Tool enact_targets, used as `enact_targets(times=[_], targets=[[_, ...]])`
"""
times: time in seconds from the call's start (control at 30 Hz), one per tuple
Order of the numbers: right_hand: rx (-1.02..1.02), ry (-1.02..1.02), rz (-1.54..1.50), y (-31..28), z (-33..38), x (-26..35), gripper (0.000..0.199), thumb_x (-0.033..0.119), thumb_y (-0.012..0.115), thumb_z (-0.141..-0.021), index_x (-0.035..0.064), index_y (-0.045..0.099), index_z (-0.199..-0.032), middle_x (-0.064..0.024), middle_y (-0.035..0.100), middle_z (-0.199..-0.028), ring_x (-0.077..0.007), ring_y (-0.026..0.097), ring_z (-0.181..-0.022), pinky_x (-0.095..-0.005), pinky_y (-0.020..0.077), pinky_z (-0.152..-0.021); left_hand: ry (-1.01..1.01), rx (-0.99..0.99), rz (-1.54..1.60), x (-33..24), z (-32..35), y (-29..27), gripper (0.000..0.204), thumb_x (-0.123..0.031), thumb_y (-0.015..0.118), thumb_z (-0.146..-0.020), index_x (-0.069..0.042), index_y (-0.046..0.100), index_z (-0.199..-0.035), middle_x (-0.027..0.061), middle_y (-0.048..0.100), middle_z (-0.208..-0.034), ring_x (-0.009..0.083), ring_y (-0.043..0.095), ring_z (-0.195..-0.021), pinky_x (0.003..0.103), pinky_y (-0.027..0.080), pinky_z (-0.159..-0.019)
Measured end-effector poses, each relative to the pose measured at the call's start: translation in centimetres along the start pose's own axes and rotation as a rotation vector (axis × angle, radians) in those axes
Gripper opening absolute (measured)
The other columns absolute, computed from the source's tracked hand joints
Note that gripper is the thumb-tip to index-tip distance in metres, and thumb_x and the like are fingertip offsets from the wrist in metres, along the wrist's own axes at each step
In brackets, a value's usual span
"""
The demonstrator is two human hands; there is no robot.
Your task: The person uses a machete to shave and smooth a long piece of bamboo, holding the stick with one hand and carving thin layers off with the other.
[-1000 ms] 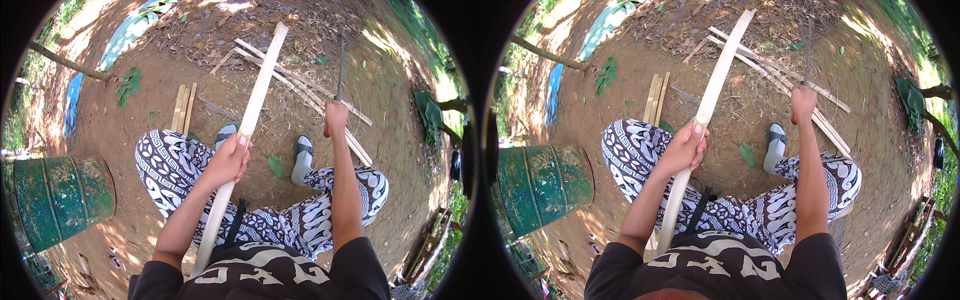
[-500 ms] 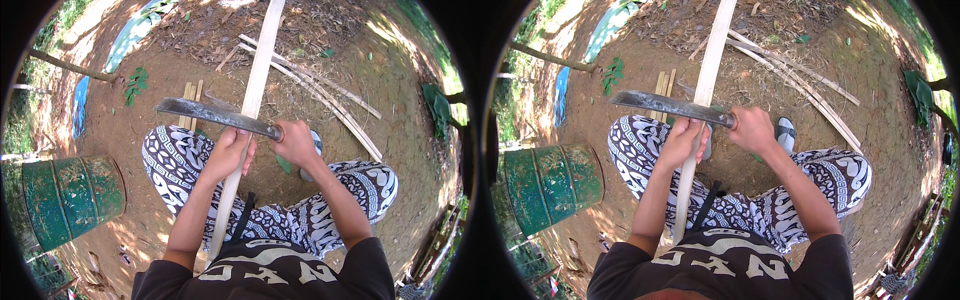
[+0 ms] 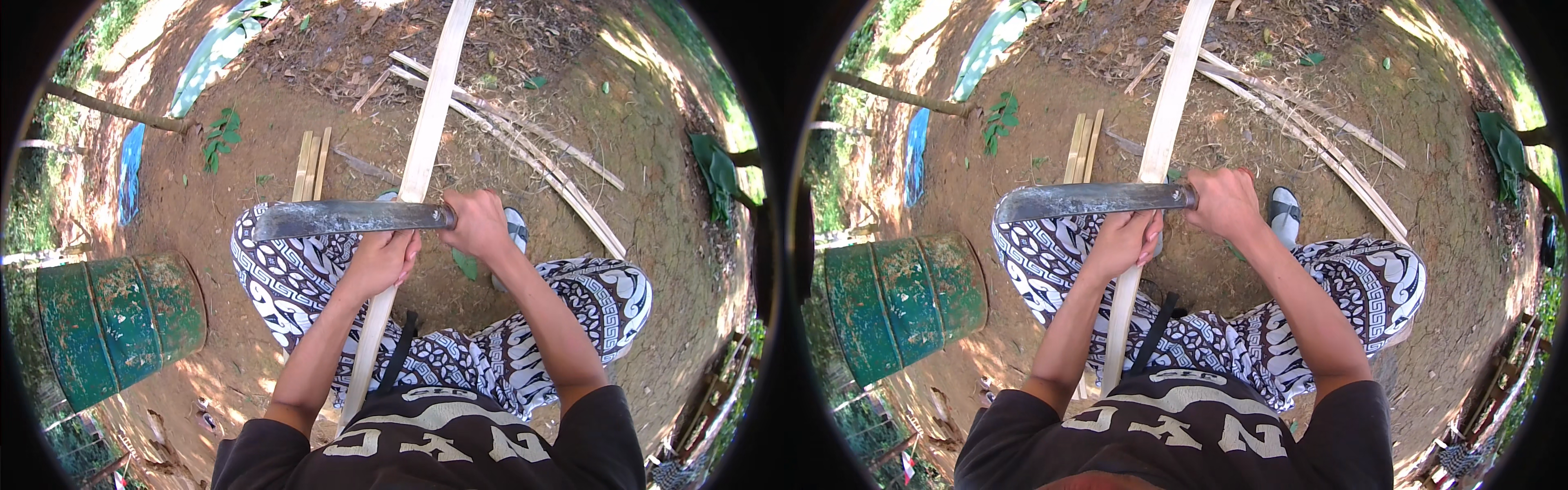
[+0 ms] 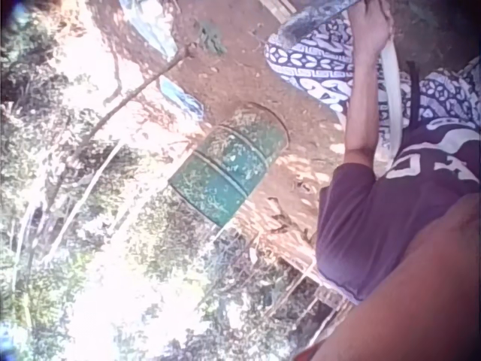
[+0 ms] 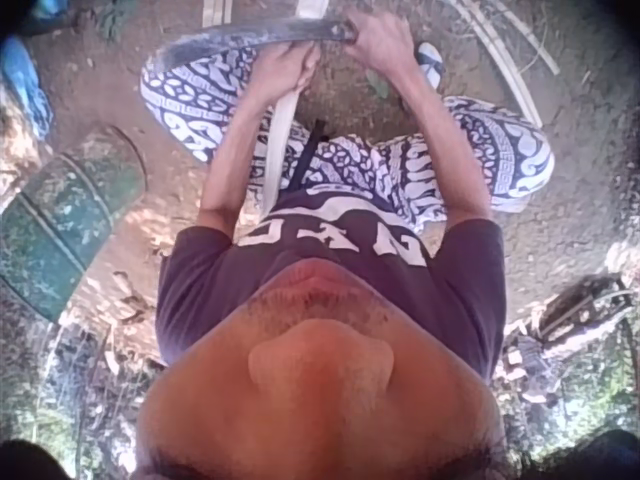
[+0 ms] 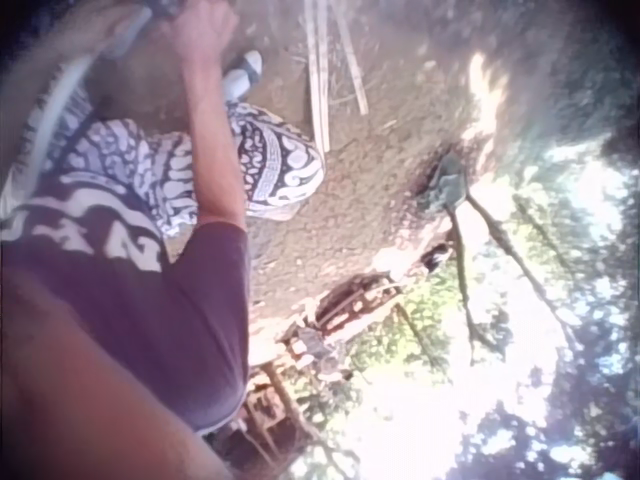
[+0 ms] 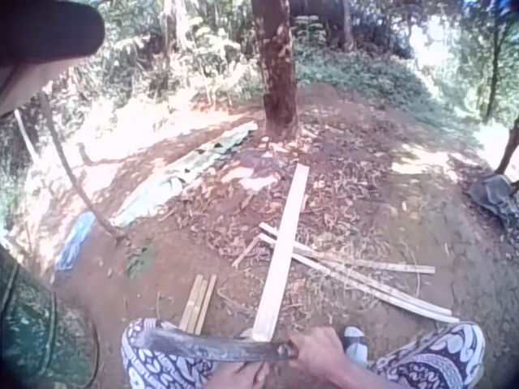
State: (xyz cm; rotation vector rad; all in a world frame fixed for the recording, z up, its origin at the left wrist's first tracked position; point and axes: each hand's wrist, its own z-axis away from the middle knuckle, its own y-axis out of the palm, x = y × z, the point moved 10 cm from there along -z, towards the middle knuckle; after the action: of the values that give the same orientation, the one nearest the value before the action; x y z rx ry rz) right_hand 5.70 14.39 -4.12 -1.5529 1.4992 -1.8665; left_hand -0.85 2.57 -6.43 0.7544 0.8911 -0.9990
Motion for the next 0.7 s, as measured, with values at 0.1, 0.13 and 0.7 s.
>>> enact_targets(times=[0.1, 0.13, 0.7], targets=[[-0.061, -0.053, 0.025, 0.6, -0.2, -0.7, 0.025, 0.015, 0.075, -0.058, 0.0063, 0.057, -0.074, -0.0145, 0.063, -0.063, -0.0382, 0.064, -0.062, -0.0472, 0.0506, -0.060, -0.007, 0.004, -0.046, 0.1, -0.3, 0.1, 0.036, -0.027, 0.039, -0.109, -0.007, 0.043, -0.079, 0.0001, 0.044, -0.060, 0.0098, 0.044, -0.042, 0.028, 0.036, -0.039], [-0.085, -0.080, 0.022, 0.6, -0.2, -0.8, 0.026, 0.015, 0.075, -0.057, 0.0067, 0.057, -0.074, -0.0137, 0.063, -0.064, -0.0376, 0.064, -0.062, -0.0468, 0.0504, -0.060, -0.013, 0.008, -0.068, 0.1, -0.2, 0.0, 0.037, -0.028, 0.039, -0.109, -0.007, 0.043, -0.079, 0.0001, 0.044, -0.060, 0.0099, 0.044, -0.043, 0.028, 0.036, -0.040], [-0.529, 0.864, 0.117, -10.7, -1.5, -18.6, 0.023, 0.023, 0.062, -0.084, 0.0022, 0.071, -0.088, -0.0255, 0.070, -0.080, -0.0380, 0.071, -0.079, -0.0474, 0.0553, -0.078, -0.002, -0.011, 0.059, 0.7, 0.7, -0.1, 0.034, -0.036, 0.032, -0.110, -0.005, 0.047, -0.109, -0.0019, 0.044, -0.065, 0.0058, 0.037, -0.038, 0.022, 0.034, -0.035]])
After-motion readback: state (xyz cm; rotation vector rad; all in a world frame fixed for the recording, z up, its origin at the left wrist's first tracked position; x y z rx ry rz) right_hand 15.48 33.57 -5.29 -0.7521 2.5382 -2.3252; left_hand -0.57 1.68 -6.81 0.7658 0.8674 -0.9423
